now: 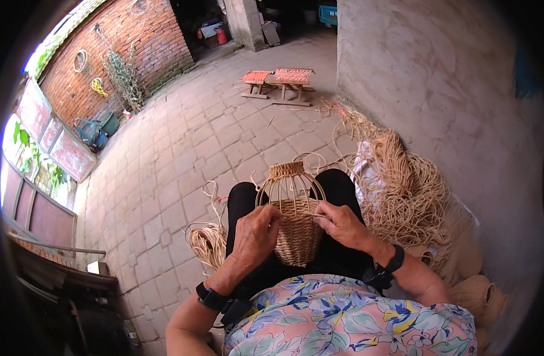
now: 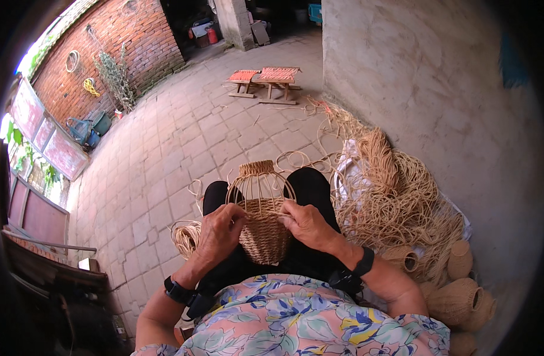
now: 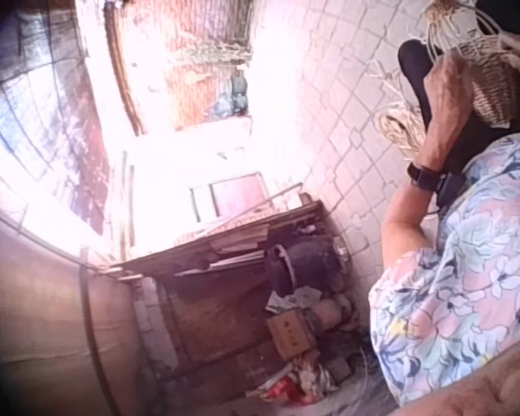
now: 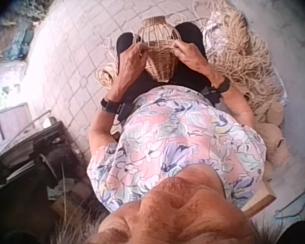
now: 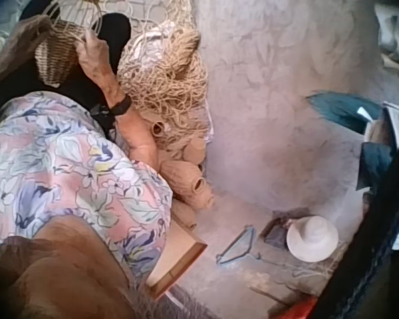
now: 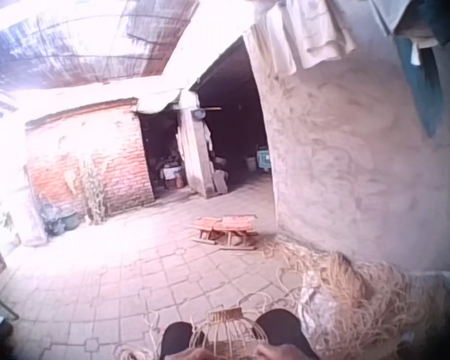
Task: The person is weaving a small basket using natural straw or vine fibers in a courtyard.
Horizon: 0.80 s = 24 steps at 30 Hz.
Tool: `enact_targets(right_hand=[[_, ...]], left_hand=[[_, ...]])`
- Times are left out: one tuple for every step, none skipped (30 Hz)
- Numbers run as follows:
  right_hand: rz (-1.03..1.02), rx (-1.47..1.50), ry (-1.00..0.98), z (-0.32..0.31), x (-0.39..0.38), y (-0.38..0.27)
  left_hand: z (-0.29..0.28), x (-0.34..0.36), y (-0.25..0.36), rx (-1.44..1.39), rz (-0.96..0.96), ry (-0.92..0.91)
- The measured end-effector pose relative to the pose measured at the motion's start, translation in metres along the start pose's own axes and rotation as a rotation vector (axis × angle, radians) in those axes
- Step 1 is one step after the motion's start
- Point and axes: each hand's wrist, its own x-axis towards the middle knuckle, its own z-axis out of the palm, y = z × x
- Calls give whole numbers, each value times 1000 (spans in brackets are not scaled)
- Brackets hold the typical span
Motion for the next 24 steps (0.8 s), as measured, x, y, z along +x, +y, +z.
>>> enact_targets(right_hand=[[21, 141, -61, -3, 1, 0], [22, 145, -57, -6, 3, -1], [55, 184, -78, -9, 4, -1], [87, 222, -100, -11, 6, -1], [87, 223, -96, -12, 6, 3], [118, 282, -63, -13, 7, 9], [149, 341, -30, -15, 8, 12], [164, 347, -41, -18, 7, 13], [165, 349, -41, -19, 6, 14], [147, 323, -28, -20, 4, 15], [129, 297, -15, -20, 3, 15], [129, 297, -14, -23, 3, 14], [147, 264, -15, -26, 2, 12], [165, 232, -17, -27, 1, 10], [164, 233, -15, -27, 1, 10], [143, 240, 14, -27, 2, 10], [121, 247, 42, -27, 2, 9], [122, 247, 43, -28, 2, 9], [117, 246, 56, -29, 2, 9], [111, 245, 68, -31, 2, 9], [114, 246, 65, -32, 0, 10], [122, 230, 55, -33, -1, 11], [130, 214, 45, -34, -2, 12], [129, 215, 42, -33, -3, 13]], left_hand=[[-1, 0, -2, -7, -1, 11], [-1, 0, -3, -5, 0, 6], [-1, 1, -4, 23, 25, 17], [-1, 1, -5, 50, 49, 27], [-1, 2, -9, 51, 52, 25], [0, 2, -14, 45, 63, 6], [1, 3, -17, 38, 75, -13], [1, 2, -18, 39, 73, -15], [1, 0, -18, 44, 83, -23], [1, -2, -18, 49, 92, -31], [1, -3, -20, 48, 91, -33], [2, -4, -22, 53, 107, -16], [2, -5, -23, 57, 123, 0], [2, -6, -24, 56, 123, 0], [2, -6, -25, 60, 152, 9], [1, -6, -26, 63, 180, 19], [0, -6, -27, 64, 181, 18], [-1, -5, -28, 80, 195, 14], [-2, -5, -29, 96, 208, 9], [-3, -4, -30, 95, 207, 8], [-5, -6, -28, 100, 213, 6], [-5, -7, -28, 104, 219, 3], [-6, -6, -30, 102, 214, 3], [-8, -5, -31, 106, 225, -7]])
